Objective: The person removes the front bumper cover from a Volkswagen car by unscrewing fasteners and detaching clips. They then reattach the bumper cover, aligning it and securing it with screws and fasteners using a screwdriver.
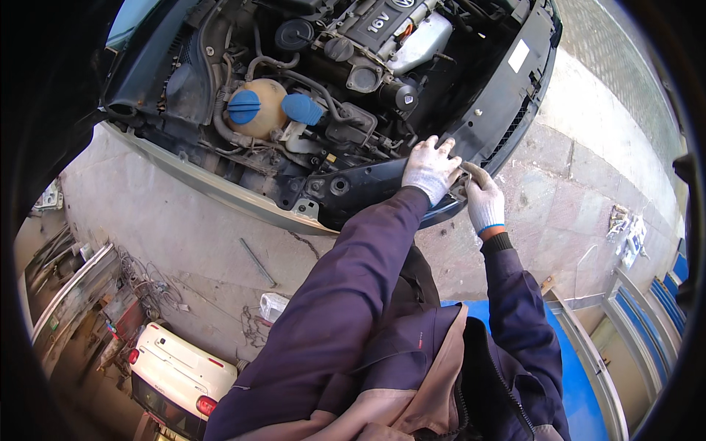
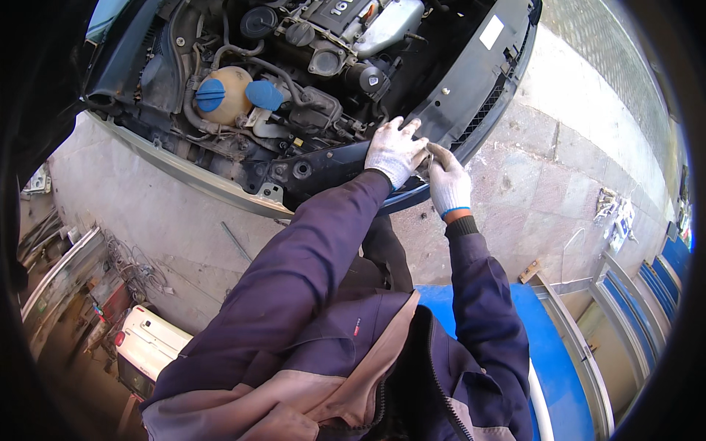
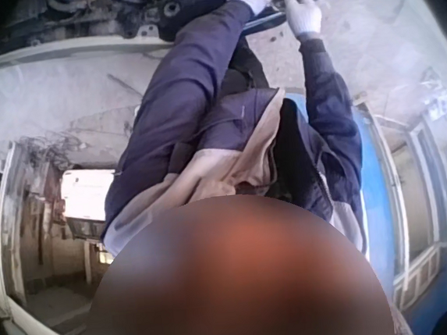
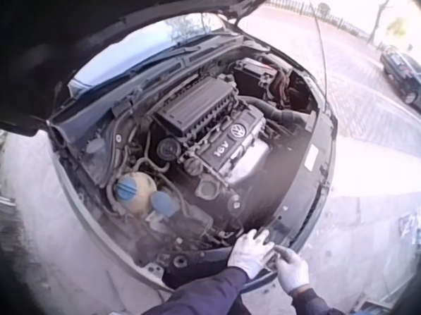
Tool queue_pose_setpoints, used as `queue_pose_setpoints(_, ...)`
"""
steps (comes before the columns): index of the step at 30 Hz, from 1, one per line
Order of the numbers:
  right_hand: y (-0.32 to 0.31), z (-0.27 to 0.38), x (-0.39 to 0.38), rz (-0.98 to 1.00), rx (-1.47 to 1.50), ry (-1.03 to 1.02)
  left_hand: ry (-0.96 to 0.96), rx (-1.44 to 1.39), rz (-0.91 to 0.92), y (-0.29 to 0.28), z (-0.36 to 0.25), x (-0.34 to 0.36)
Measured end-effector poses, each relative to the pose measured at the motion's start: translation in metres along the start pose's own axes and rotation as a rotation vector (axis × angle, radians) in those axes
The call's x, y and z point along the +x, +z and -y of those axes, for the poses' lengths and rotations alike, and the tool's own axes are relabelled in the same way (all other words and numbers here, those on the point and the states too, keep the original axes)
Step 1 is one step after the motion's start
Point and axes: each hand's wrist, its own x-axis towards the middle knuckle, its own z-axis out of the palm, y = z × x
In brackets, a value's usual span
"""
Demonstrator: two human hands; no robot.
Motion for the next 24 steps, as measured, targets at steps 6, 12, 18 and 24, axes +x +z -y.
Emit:
queue_pose_setpoints(6, -0.019, 0.024, 0.0, 0.028, -0.629, -0.471, 0.013, -0.006, -0.065, 0.002, 0.0, 0.0)
queue_pose_setpoints(12, -0.021, 0.031, 0.017, 0.093, -0.636, -0.5, 0.033, 0.005, -0.096, 0.005, 0.002, 0.001)
queue_pose_setpoints(18, -0.018, 0.019, 0.018, 0.019, -0.636, -0.605, 0.029, -0.047, -0.123, 0.007, 0.002, 0.0)
queue_pose_setpoints(24, -0.007, 0.005, 0.017, -0.104, -0.604, -0.628, 0.015, -0.032, -0.074, 0.005, 0.001, 0.0)
